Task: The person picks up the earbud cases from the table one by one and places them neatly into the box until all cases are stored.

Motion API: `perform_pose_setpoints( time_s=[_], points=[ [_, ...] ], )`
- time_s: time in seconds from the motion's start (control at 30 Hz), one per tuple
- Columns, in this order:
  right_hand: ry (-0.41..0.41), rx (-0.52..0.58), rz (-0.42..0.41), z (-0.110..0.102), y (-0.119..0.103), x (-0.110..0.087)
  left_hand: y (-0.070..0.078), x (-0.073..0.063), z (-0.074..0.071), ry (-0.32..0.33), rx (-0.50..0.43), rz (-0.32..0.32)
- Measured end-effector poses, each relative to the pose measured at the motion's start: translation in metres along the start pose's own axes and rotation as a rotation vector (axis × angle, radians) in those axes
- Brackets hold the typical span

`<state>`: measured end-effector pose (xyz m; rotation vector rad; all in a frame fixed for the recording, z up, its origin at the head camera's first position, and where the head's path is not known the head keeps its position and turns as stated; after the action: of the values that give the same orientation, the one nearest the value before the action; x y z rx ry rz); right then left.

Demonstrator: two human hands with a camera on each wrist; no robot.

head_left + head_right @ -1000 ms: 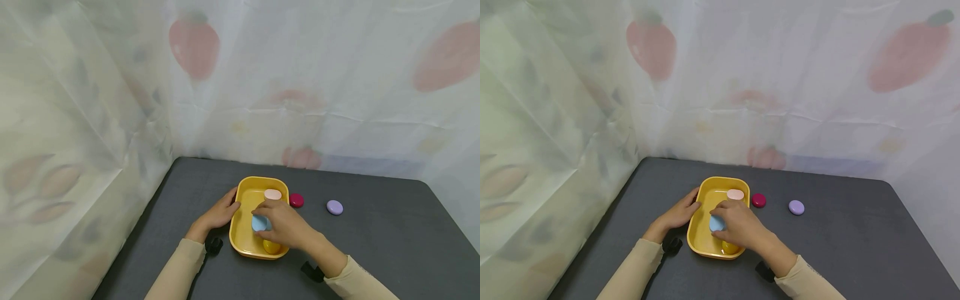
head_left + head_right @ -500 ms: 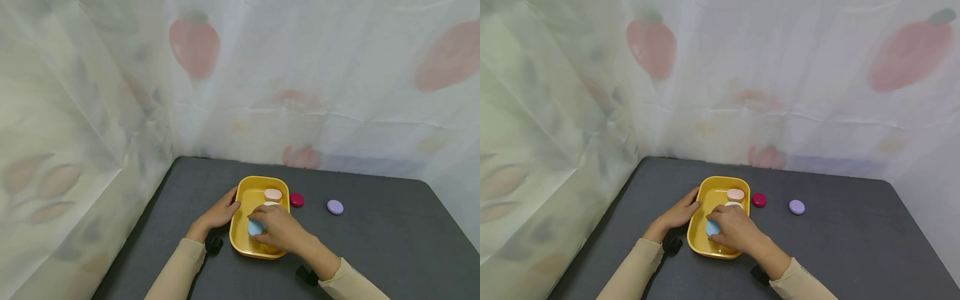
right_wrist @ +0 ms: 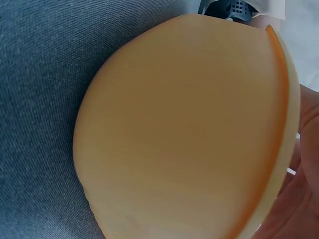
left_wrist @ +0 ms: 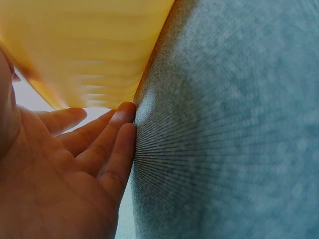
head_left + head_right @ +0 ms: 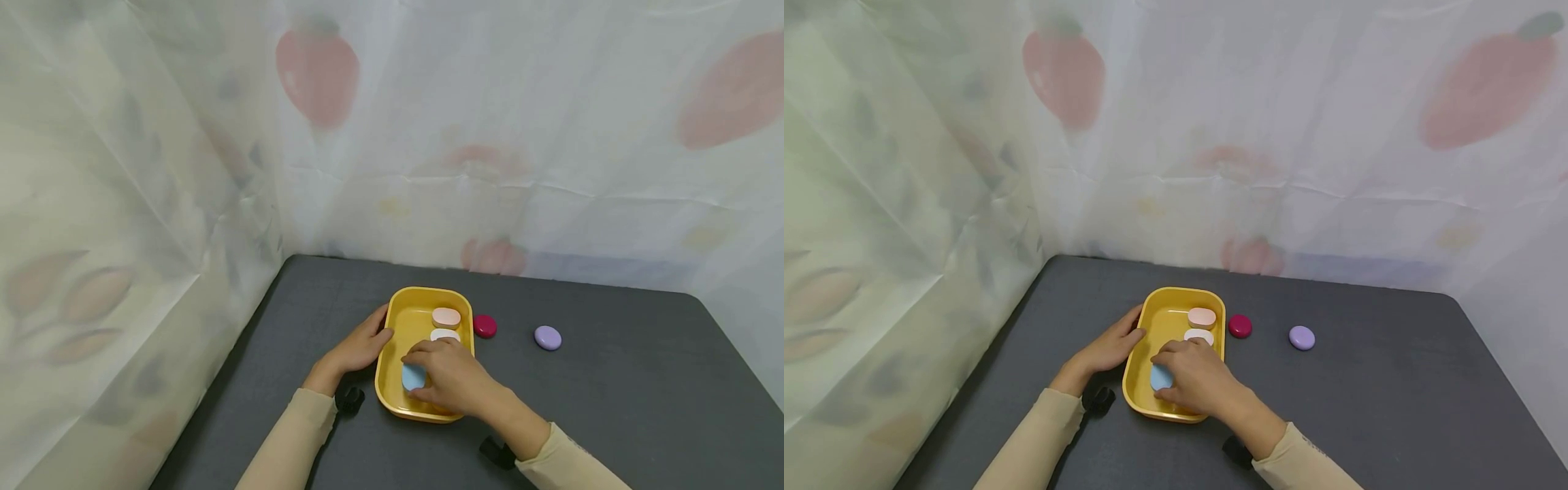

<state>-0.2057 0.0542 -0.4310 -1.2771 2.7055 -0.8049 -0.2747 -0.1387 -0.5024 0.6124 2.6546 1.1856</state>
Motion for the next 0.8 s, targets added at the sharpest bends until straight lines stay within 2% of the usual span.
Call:
perform_pose_setpoints(
  time_s=[0.43, 0.8],
  points=[
    [-0.03, -0.049, -0.005, 0.009, 0.003, 0.002, -0.002, 0.001, -0.001, 0.005, 0.048, -0.013],
    [-0.087, -0.048, 0.023, 0.017, 0.005, 0.005, -0.001, 0.0, 0.0, -0.008, 0.012, -0.015]
  ],
)
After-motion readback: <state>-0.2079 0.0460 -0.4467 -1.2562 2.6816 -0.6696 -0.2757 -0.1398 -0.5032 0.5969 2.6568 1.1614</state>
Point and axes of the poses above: each hand's wrist, its own x-axis towards the middle knuckle, its own z-axis out of the palm, y = z × x, the point moved 4 cm from there along x, towards the middle knuckle, and after that the axes turned 14 degrees about x, right-handed, at the moved point
